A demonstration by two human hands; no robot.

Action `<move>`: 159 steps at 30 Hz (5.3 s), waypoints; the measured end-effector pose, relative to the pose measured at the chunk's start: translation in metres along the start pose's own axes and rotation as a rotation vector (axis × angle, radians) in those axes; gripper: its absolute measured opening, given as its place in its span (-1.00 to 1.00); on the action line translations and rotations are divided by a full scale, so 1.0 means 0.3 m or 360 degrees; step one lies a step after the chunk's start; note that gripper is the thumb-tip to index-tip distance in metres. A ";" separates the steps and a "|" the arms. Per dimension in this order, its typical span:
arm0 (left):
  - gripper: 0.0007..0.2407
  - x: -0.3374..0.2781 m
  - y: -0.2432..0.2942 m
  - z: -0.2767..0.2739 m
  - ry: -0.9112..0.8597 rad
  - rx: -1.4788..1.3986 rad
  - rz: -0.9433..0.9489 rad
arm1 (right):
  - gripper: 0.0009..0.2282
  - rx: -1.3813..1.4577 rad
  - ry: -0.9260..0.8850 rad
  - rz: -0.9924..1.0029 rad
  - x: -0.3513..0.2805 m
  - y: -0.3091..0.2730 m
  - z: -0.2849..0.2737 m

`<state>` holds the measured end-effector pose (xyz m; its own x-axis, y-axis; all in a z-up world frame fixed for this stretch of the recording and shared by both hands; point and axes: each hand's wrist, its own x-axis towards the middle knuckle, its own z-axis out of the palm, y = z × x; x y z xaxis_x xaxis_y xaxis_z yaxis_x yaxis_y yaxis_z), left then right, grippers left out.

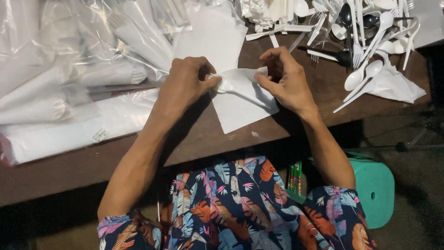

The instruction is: Wrapping plastic spoons and forks in paper napkins and inserting them into plastic sleeves for packaging.

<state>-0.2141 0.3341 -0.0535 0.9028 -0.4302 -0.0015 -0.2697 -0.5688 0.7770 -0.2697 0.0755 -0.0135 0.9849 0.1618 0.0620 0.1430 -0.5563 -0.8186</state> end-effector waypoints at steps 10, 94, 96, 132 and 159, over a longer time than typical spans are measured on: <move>-0.79 -0.022 0.062 -0.031 0.0027 -0.0133 -0.0039 | -0.67 -0.0611 0.0212 -0.0957 -0.149 0.151 0.151; -0.80 0.026 0.093 -0.082 0.0538 -0.1172 -0.0025 | -0.87 0.0871 -0.0405 0.0241 0.262 0.026 0.081; -0.80 0.005 0.114 -0.104 0.0537 -0.1059 -0.0035 | -0.87 0.0966 -0.0314 0.0270 0.265 0.050 0.078; -0.70 0.043 0.036 -0.031 0.0270 -0.1570 0.0228 | -0.88 0.1236 -0.0422 0.0019 0.155 -0.081 0.150; -0.72 0.039 0.063 -0.080 0.0878 -0.1471 0.0173 | -0.95 0.0794 0.0022 -0.0134 0.185 -0.132 0.172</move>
<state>-0.2005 0.3350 -0.0237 0.9779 0.0601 0.2002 -0.2090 0.3018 0.9302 -0.2258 0.1485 -0.0072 0.9736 0.1768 0.1442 0.1609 -0.0839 -0.9834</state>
